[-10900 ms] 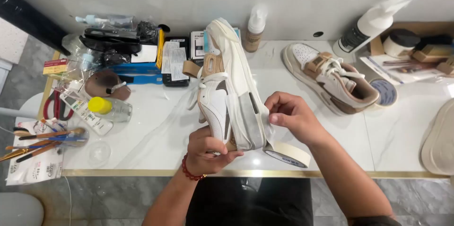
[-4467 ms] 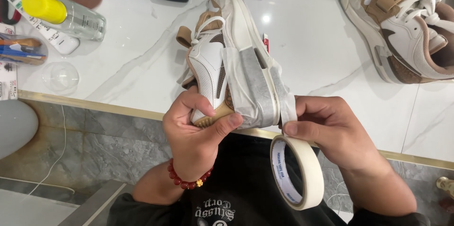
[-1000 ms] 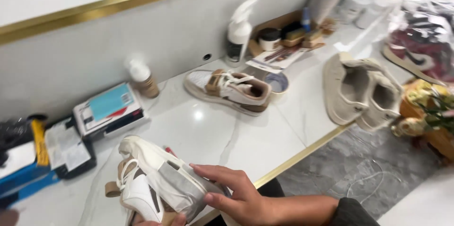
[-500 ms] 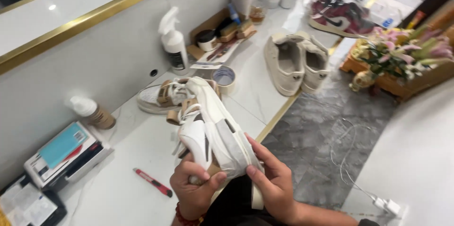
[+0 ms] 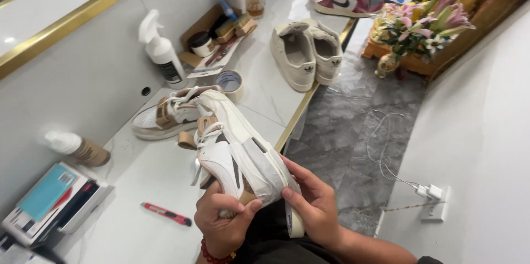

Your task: The person holds a sneaker and wraps masking tape around the edge of its midsole, pressing the tape down along the sole. They then use a utility knife to trim the tape edge along the shoe.

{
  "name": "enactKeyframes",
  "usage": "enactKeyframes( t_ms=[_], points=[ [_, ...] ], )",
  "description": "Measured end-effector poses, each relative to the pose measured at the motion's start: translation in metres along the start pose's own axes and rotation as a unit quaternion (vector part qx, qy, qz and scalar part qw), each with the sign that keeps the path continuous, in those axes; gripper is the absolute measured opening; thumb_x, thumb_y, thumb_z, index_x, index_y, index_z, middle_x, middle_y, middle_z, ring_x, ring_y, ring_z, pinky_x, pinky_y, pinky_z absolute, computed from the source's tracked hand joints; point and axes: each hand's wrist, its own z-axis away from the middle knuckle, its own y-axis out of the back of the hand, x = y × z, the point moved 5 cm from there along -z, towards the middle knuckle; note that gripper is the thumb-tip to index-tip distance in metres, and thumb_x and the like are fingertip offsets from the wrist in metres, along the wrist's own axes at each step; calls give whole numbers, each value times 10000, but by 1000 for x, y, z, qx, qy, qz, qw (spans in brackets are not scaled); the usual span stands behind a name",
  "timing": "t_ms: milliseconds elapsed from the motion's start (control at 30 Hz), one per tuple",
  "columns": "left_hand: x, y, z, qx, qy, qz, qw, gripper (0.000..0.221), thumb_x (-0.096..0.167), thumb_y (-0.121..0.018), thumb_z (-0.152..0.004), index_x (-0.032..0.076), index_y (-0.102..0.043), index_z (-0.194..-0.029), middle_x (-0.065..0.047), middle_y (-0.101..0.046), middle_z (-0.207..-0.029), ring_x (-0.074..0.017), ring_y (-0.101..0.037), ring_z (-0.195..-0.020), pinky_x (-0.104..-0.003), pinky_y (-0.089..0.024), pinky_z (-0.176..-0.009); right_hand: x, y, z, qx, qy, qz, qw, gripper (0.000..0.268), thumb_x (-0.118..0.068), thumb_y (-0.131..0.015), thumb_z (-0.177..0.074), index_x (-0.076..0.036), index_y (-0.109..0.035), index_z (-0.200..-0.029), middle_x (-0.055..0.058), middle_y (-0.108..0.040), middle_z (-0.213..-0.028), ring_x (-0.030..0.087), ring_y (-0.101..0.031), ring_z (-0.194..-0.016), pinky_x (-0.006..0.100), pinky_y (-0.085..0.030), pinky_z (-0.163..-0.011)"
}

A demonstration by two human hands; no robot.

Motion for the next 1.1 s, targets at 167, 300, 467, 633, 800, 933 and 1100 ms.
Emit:
enactKeyframes(
  t_ms=[167,300,467,633,800,933,1100],
  points=[
    [8,25,0,27,-1,-38,999,312,122,-870,-807,120,-558,-828,-47,-629,-760,-114,-633,-674,-248,-478,-583,6,-23,-10,-47,-26,5,999,532,15,-599,-973,87,-461,-1482,260,-586,-1457,295,-593,-1325,422,-491,-1117],
    [14,51,10,58,-16,-75,995,277,114,-825,-858,126,-551,-896,-81,-658,-873,-162,-681,-778,-268,-515,-637,22,-42,-19,-87,-56,24,994,549,16,-617,-960,94,-462,-1481,252,-553,-1496,288,-564,-1356,408,-465,-1133],
    [29,80,22,109,-19,-126,986,300,113,-847,-857,124,-553,-917,-75,-626,-869,-149,-640,-775,-286,-490,-662,31,-68,-32,-183,-98,17,978,596,31,-632,-943,94,-431,-1501,243,-513,-1534,284,-526,-1399,411,-438,-1163],
    [28,93,44,152,-2,-99,983,290,103,-855,-880,128,-572,-942,-38,-589,-859,-98,-565,-766,-229,-444,-630,27,-90,-43,-267,-111,0,957,628,40,-637,-929,81,-407,-1512,227,-453,-1582,274,-482,-1445,422,-404,-1197],
    [26,97,65,205,-21,-89,974,266,90,-825,-911,136,-567,-958,-50,-614,-949,-104,-580,-830,-235,-470,-691,44,-82,-53,-283,-132,16,950,311,42,-700,-914,62,-593,-1205,124,-590,-1259,176,-572,-1147,340,-482,-1003],
    [27,100,79,245,-7,-110,963,290,81,-859,-883,147,-579,-923,10,-577,-871,-17,-501,-704,-179,-414,-634,52,-86,-63,-309,-226,41,923,160,19,-731,-887,39,-620,-1001,70,-618,-985,136,-561,-890,290,-462,-790],
    [41,104,91,281,-18,-156,947,279,128,-828,-930,151,-551,-949,-42,-616,-931,-86,-553,-786,-205,-455,-666,66,-108,-63,-390,-341,4,855,57,6,-656,-866,29,-650,-815,38,-600,-823,132,-525,-774,280,-419,-720]
  ],
)
